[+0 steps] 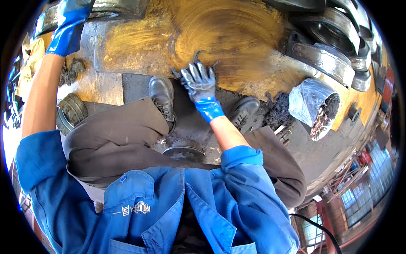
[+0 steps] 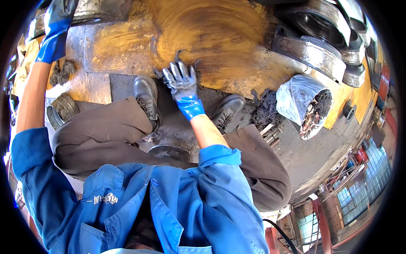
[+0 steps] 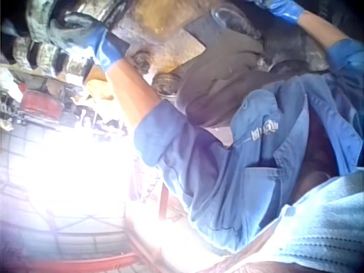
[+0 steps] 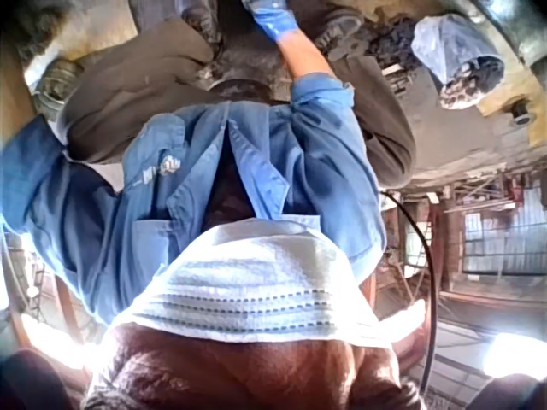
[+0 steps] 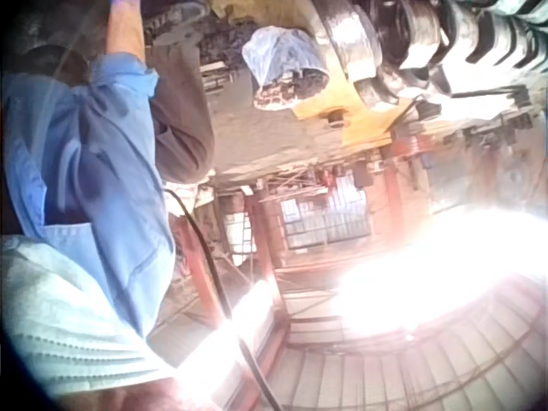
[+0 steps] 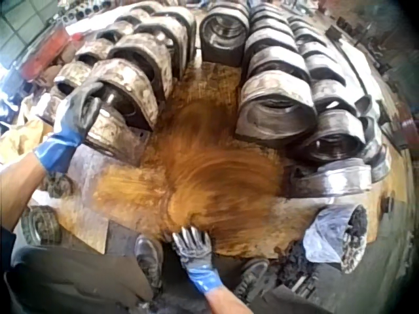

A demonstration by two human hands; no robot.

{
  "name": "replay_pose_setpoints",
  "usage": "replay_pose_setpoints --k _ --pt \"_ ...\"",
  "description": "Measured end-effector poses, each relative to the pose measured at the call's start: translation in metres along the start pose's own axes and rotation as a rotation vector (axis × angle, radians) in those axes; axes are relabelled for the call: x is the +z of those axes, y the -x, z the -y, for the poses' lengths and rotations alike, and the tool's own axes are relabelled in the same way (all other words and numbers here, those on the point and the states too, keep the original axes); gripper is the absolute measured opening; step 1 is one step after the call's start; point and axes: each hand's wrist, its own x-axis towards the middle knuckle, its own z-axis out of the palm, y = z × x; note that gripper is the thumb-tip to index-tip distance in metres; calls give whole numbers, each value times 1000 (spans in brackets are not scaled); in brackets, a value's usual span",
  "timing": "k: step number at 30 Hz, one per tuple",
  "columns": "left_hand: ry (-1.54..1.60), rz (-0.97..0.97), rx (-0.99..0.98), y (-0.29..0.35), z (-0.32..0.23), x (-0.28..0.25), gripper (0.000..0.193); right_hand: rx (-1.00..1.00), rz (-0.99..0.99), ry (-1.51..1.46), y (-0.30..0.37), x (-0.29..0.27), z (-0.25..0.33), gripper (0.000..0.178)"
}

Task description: The person sits on the floor and scrubs several cylindrical metal parts with a steel wool pad. They wipe each part thoroughly, then place it on a wooden workbench among other similar parts. The person also wipes the workbench surface and removes gloves at the end.

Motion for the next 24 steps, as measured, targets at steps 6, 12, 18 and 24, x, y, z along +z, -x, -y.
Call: replay_pose_setpoints --k 6,12,18,24 --pt "-6 41 -26 6 -2 -2 27 387 -199 163 11 -24 -111 46" --pt "210 194 -298 23 21 -1 39 888 -313 282 -24 -63 -221 50" --pt "151 172 -220 15 16 -2 39 704 906 210 -74 -85 -201 66" --pt "179 164 -264 12 11 -3 39 648 279 359 -65 23 -253 57"
